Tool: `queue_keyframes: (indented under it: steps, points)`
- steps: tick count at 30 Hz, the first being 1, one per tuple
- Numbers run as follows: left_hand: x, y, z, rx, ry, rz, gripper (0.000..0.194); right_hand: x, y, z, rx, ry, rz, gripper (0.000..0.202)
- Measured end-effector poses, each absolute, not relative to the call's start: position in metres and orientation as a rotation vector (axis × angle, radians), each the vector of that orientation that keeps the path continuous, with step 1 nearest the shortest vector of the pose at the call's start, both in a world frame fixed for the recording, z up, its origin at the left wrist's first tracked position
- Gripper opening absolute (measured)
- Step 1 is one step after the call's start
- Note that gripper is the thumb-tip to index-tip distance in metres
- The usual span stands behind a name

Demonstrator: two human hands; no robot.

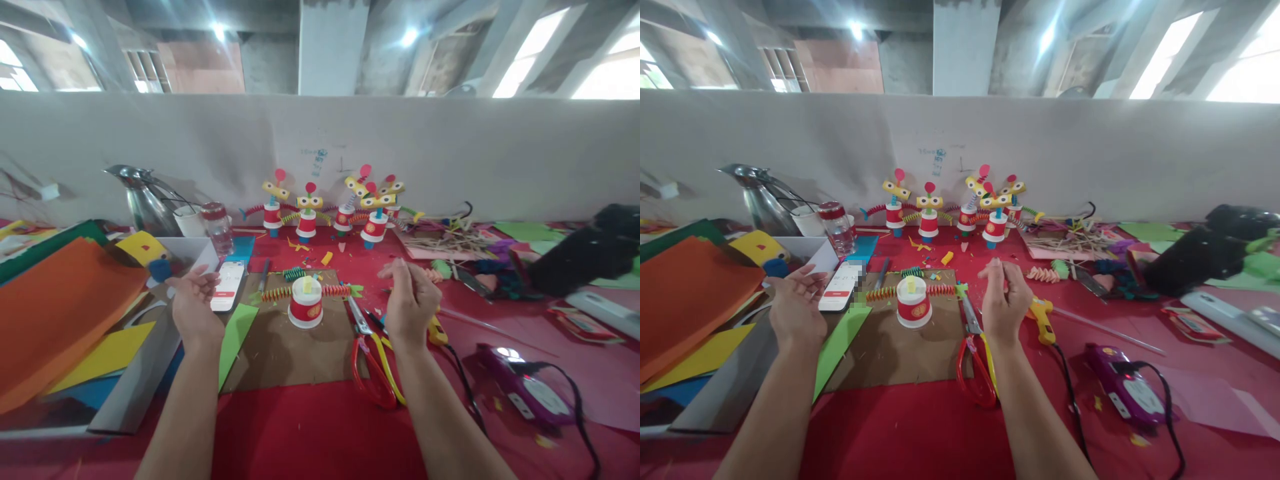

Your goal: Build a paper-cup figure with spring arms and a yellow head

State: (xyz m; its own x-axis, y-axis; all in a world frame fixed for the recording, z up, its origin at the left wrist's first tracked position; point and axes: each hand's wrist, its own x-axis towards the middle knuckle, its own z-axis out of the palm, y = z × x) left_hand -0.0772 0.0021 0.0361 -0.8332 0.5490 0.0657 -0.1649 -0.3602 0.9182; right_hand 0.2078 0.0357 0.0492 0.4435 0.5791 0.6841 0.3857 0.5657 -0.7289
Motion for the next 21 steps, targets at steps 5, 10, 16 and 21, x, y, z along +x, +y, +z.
queue_keyframes:
  steps: [5, 10, 16, 21]
  points:
    - [-0.076, 0.004, 0.031, 0.450, 1.389, 2.226, 0.049, 0.208, 0.039, 0.046, -0.929, -1.002, 0.121, 0.037]
    - [-0.080, 0.008, 0.025, 0.430, 1.423, 2.212, 0.051, 0.210, 0.044, 0.045, -0.854, -0.907, 0.106, 0.037]
    - [-0.080, 0.011, 0.025, 0.454, 1.379, 2.316, 0.046, 0.210, 0.057, 0.037, -0.856, -0.761, 0.250, 0.038]
    - [-0.053, -0.015, 0.052, 0.868, 1.512, 2.712, 0.025, 0.217, 0.068, 0.034, -0.812, -0.531, 0.440, 0.036]
